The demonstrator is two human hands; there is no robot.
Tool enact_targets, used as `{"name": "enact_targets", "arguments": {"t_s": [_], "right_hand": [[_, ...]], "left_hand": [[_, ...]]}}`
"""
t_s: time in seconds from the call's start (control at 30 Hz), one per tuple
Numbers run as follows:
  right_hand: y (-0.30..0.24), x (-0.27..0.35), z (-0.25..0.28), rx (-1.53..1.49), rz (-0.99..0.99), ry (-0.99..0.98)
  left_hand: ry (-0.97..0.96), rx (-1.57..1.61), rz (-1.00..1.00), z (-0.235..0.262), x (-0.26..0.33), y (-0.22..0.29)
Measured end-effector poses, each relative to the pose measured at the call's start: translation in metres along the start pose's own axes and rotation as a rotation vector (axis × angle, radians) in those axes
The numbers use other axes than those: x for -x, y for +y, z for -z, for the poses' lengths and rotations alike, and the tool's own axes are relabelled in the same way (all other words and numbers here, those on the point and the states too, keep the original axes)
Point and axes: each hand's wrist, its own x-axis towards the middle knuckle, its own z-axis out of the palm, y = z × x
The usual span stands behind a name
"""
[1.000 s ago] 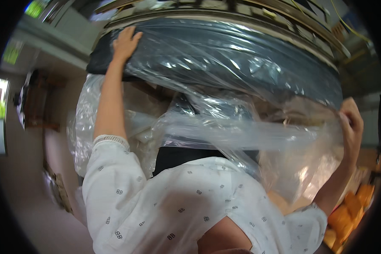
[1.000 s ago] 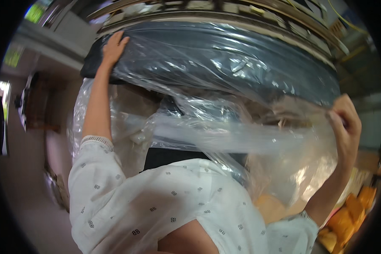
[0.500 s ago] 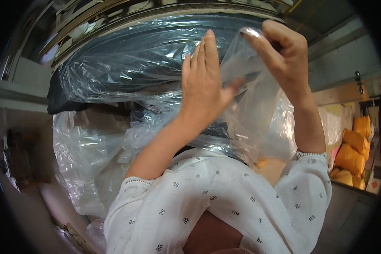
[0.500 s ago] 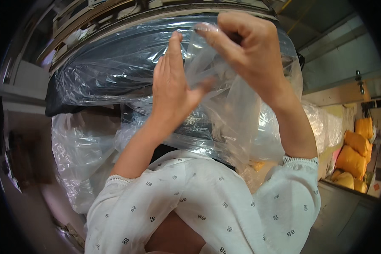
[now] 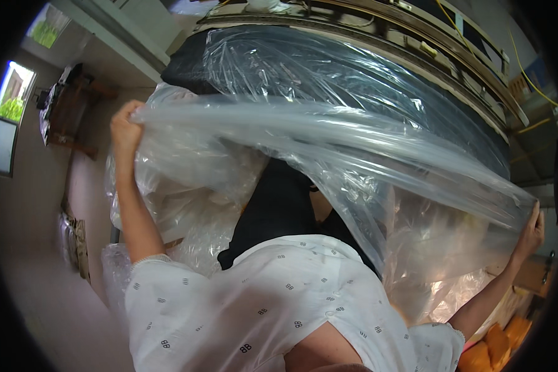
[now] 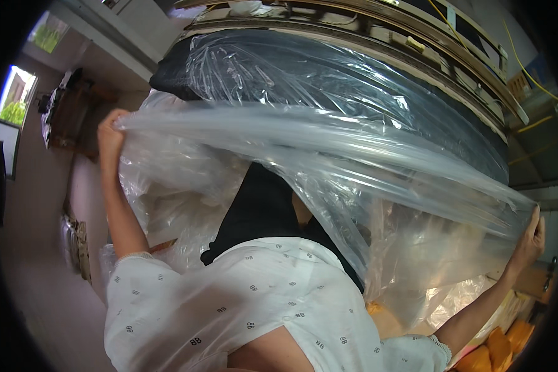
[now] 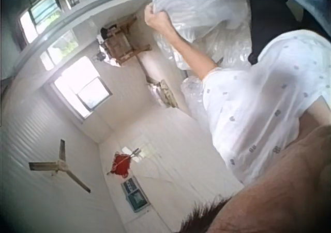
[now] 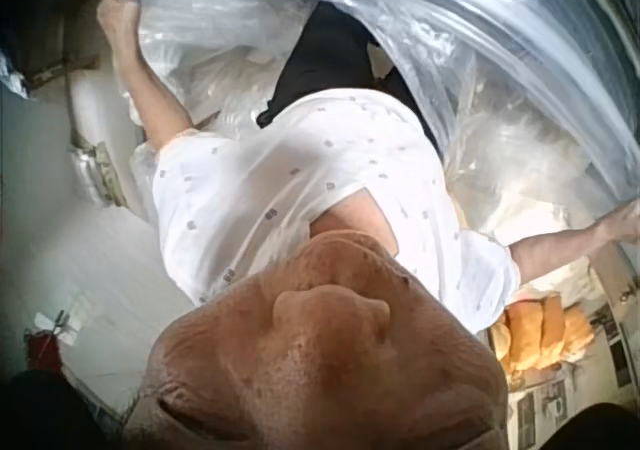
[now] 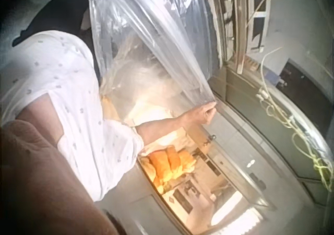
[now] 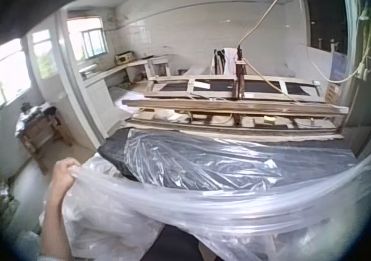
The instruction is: Wrapping a large curved furniture component or similar industrial part in clear plastic sheeting.
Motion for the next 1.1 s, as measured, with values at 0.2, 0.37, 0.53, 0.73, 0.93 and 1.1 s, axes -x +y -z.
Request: {"name": "enact_targets", "arguments": {"t_s": [0.2, 0.37, 0.53, 0.73, 0.93, 1.1], "right_hand": [[0.02, -0.02, -0.025, 0.073, -0.005, -0.017], [0.085, -0.029, -0.041, 0.354, 0.051, -0.119], [0.185, -0.026, -0.025, 0.531, -0.064, -0.281], [0.243, -0.049, -0.016, 0.71, -0.31, -0.27], [0.115, -0.063, -0.078, 0.352, 0.196, -0.063], [-0.067, 0.036, -0.147, -0.287, 0.163, -0.558]], "left_hand": [[-0.19, 0.305, 0.196, 0.045, -0.128, -0.037], [0.691, -0.391, -0.465, -0.033, -0.121, 0.063], [-0.449, -0.113, -0.669, -0.105, -0.002, 0.105], [-1.111, 0.177, -0.288, -0.098, 0.075, 0.122], [-0.533, 0.585, -0.052, -0.111, 0.054, 0.111], [-0.247, 0.398, -0.128, -0.12, 0.021, 0.098]]}}
